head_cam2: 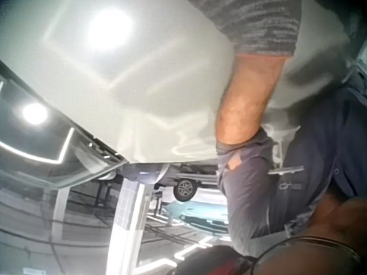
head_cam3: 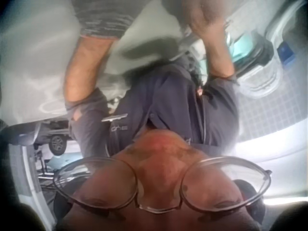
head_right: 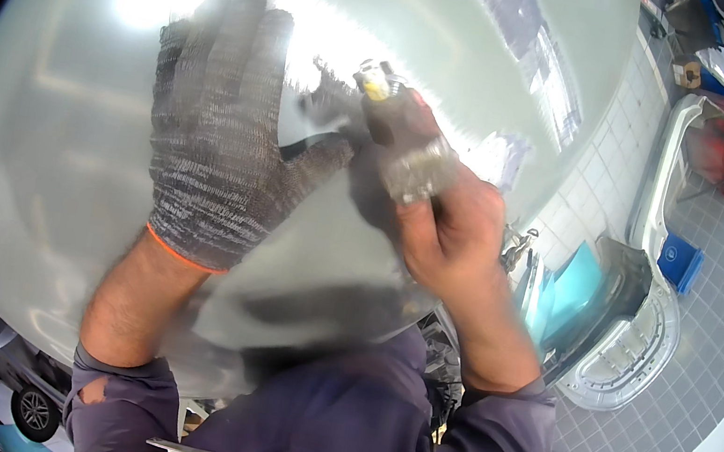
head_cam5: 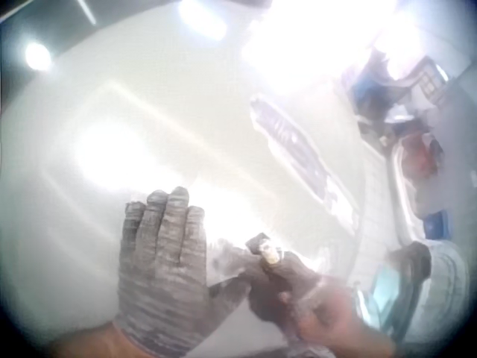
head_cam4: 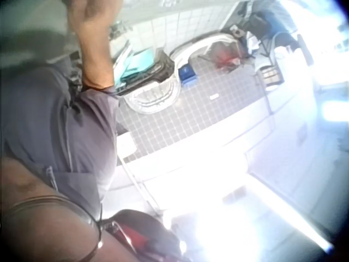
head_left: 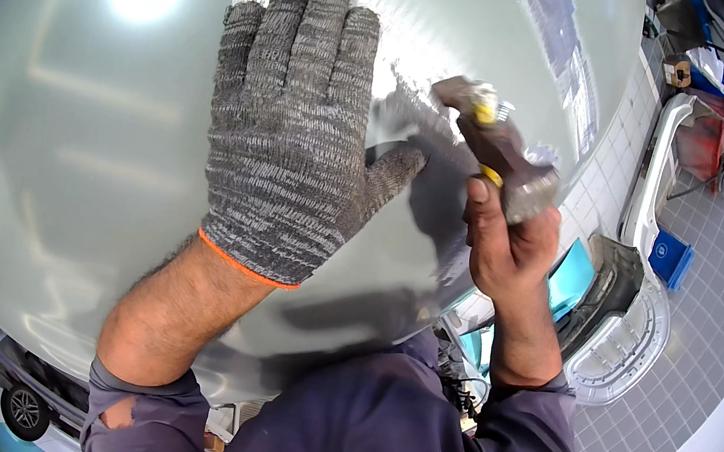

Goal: The person uses a hammer and a pneumatic heat gun to repair a dent on a car hood. They repeatedly tap the metal surface with the hammer and apply heat with the gun, checking the surface with their hand between actions.

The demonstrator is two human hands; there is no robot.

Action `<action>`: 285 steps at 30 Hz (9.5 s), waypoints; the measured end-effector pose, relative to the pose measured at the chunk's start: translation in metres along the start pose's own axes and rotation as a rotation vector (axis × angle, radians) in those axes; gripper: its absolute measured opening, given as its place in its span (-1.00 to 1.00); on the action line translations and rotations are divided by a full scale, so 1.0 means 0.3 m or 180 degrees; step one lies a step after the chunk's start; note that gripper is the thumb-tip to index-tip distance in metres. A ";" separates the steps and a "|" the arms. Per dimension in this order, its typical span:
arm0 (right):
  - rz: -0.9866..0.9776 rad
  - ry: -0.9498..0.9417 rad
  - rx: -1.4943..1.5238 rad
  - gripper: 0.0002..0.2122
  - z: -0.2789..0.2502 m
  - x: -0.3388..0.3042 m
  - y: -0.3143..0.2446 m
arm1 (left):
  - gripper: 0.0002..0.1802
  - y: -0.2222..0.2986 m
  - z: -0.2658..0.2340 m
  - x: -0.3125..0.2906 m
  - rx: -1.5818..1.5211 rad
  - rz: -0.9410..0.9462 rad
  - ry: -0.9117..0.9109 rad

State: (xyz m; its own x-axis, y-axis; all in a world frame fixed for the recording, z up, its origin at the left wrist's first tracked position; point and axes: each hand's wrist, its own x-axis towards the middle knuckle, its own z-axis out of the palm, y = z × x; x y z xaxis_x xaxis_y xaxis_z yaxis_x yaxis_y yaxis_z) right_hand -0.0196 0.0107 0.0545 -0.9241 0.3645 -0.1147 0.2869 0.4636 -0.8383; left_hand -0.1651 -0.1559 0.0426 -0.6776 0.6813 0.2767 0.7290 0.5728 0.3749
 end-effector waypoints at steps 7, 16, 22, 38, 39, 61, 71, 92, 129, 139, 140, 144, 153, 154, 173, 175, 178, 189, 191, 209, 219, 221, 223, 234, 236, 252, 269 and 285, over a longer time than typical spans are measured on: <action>-0.0029 -0.0117 -0.0157 -0.68 -0.010 0.026 -0.025 | -0.06 -0.052 0.050 -0.006 0.0097 0.0307 0.0304; -0.0715 -0.0070 -0.0368 -0.72 0.014 0.108 -0.028 | -0.11 -0.039 0.012 0.016 -0.0006 0.0102 0.0125; -0.0562 -0.0289 -0.0447 -0.62 0.004 0.102 -0.052 | -0.15 -0.039 0.000 0.016 -0.0053 0.0033 0.0109; -0.0405 -0.0175 -0.0021 -0.37 0.186 0.029 -0.305 | -0.43 -0.032 -0.086 -0.320 -0.2079 0.0289 0.0411; -0.0491 -0.0549 -0.0036 -0.35 0.240 0.012 -0.356 | -0.43 0.000 -0.084 -0.422 -0.2350 -0.0548 0.0477; -0.0793 0.0144 -0.1951 0.03 0.306 -0.073 -0.055 | -0.63 -0.044 -0.306 -0.792 -0.0808 -0.2878 0.0888; -0.0186 0.1028 -0.1704 0.01 0.327 -0.202 0.013 | -0.53 -0.183 -0.425 -0.825 -0.0136 -0.2816 0.0142; 0.0753 0.5924 0.4885 -0.16 0.398 -3.414 0.233 | -0.77 0.105 -0.020 -1.308 -0.1934 -0.1237 0.0172; -0.0288 0.2388 0.3239 -0.38 -0.460 -2.500 0.112 | -0.35 1.725 -0.454 -0.747 -0.7778 -0.0684 -0.1714; 0.1002 0.1767 0.2761 -0.40 -0.827 -1.760 0.043 | -0.46 1.239 -0.084 -0.265 -0.7918 -0.2010 -0.1054; 0.1077 0.1737 0.2751 -0.40 -0.827 -1.697 0.042 | -0.47 1.204 -0.095 -0.239 -0.7905 -0.1926 -0.0975; 0.1346 0.1627 0.2680 -0.41 -0.800 -1.523 0.023 | -0.51 1.050 -0.055 -0.175 -0.8055 -0.1735 -0.1510; 0.1932 0.1454 0.2321 -0.43 -0.769 -1.258 -0.039 | -0.46 0.795 0.110 -0.070 -0.9352 -0.2334 -0.1094; 0.1979 0.1442 0.2271 -0.43 -0.772 -1.243 -0.051 | -0.45 0.779 0.113 -0.058 -0.9455 -0.2088 -0.1122; 0.2656 0.1594 0.1653 -0.47 -0.805 -1.244 -0.229 | -0.46 0.689 0.068 0.009 -0.9440 -0.1247 -0.0507; 0.2585 0.1543 0.1655 -0.48 -0.810 -1.231 -0.219 | -0.46 0.705 0.057 0.013 -0.9551 -0.1291 -0.0442; 0.2434 0.1428 0.1685 -0.48 -0.829 -1.214 -0.204 | -0.45 0.697 0.080 0.008 -0.9823 -0.1760 -0.0404; 0.1417 0.0758 0.2520 -0.48 -0.799 -1.105 -0.079 | -0.58 0.790 0.052 -0.017 -0.8305 -0.2729 0.0079; 0.1337 0.0851 0.2742 -0.51 -0.761 -1.106 -0.057 | -0.59 0.770 0.061 -0.005 -0.7498 -0.2835 0.0020; -0.0177 0.0361 0.0934 -0.68 -0.579 -1.227 -0.021 | -0.41 0.541 0.044 0.007 -0.7571 -0.3753 0.0176; 0.0388 0.0379 0.1165 -0.66 -0.647 -1.199 -0.124 | -0.65 0.627 0.098 -0.054 -1.1326 0.0632 -0.0227; 0.0897 0.0609 0.2415 -0.58 -0.679 -1.157 -0.132 | -0.67 0.690 0.010 0.013 -0.9252 -0.2715 0.0628; 0.1550 0.0750 0.3340 -0.61 -0.713 -1.116 -0.104 | -0.74 0.723 -0.004 0.076 -0.7333 -0.4621 0.0953; 0.0899 -0.0098 0.2115 -0.54 -0.897 -1.045 -0.056 | -0.63 0.580 0.134 -0.120 -0.7945 -0.1858 0.0096; 0.0965 -0.0040 0.1810 -0.43 -0.900 -1.073 -0.096 | -0.65 0.575 0.122 -0.107 -0.8151 -0.1812 0.0185; 0.1516 0.1076 0.3715 -0.67 -0.780 -1.159 -0.125 | -0.82 0.707 -0.139 0.009 -0.6144 -0.2381 -0.0225; 0.1006 0.0698 0.2826 -0.58 -0.929 -1.168 0.005 | -0.70 0.699 0.128 -0.090 -0.6908 -0.2405 -0.0485; 0.1118 0.0416 0.2687 -0.55 -0.991 -1.106 -0.026 | -0.77 0.671 0.112 -0.082 -0.7194 -0.2550 -0.0269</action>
State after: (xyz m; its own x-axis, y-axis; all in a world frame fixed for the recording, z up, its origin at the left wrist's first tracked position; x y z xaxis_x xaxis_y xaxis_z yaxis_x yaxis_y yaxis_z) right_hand 0.3597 0.1261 0.2576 -0.7683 0.4850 -0.4179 0.2186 -0.4147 -0.8833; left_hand 0.0015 -0.0420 0.0816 -0.6122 0.7115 -0.3449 -0.7874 -0.5087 0.3482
